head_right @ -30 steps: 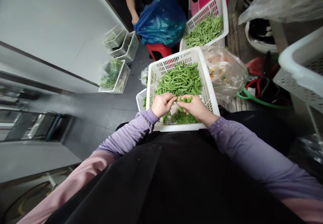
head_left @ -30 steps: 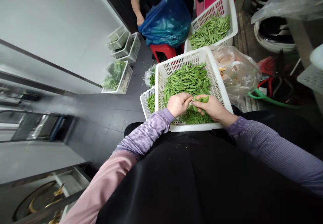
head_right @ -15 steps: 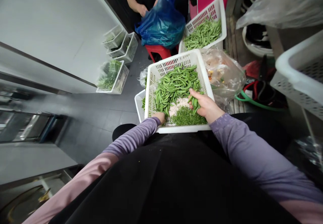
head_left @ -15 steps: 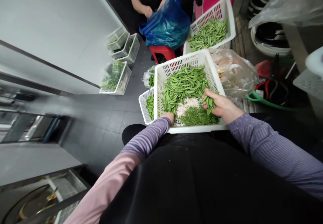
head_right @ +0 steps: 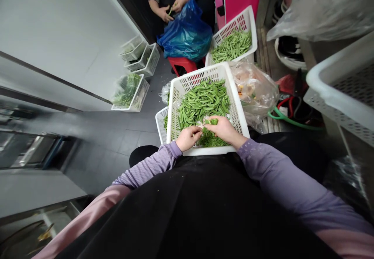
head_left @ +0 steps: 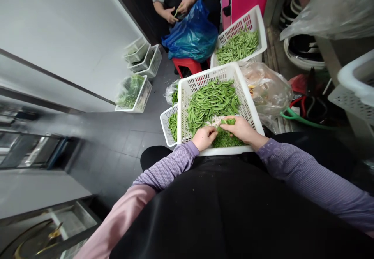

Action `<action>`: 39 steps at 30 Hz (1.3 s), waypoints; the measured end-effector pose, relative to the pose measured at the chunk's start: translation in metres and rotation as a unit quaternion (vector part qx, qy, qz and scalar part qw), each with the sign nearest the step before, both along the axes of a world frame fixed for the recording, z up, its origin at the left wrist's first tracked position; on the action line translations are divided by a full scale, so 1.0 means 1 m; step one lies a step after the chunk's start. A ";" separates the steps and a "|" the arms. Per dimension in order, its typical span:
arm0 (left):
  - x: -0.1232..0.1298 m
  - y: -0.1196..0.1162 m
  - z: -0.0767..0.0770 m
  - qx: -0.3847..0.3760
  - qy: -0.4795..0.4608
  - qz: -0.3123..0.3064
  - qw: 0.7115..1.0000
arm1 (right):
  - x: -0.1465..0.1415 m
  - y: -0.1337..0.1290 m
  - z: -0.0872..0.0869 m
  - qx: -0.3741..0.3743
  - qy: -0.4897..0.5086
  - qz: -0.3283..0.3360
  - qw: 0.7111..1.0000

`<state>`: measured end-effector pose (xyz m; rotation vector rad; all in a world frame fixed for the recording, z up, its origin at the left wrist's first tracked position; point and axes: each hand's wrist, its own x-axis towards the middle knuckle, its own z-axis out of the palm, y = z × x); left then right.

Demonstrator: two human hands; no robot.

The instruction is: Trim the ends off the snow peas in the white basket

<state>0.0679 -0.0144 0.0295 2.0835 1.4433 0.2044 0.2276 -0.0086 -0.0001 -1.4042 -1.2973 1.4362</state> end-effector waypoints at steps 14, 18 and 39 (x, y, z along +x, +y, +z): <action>0.014 0.023 0.016 -0.191 -0.094 0.067 0.975 | 0.005 -0.003 -0.002 0.297 -0.242 0.103 0.918; -0.001 0.023 -0.010 -0.223 -0.023 0.124 0.967 | 0.009 0.000 0.004 0.267 -0.149 0.041 0.951; 0.004 0.035 0.040 0.042 0.254 -0.291 0.921 | 0.007 0.000 0.003 0.296 -0.251 0.146 0.910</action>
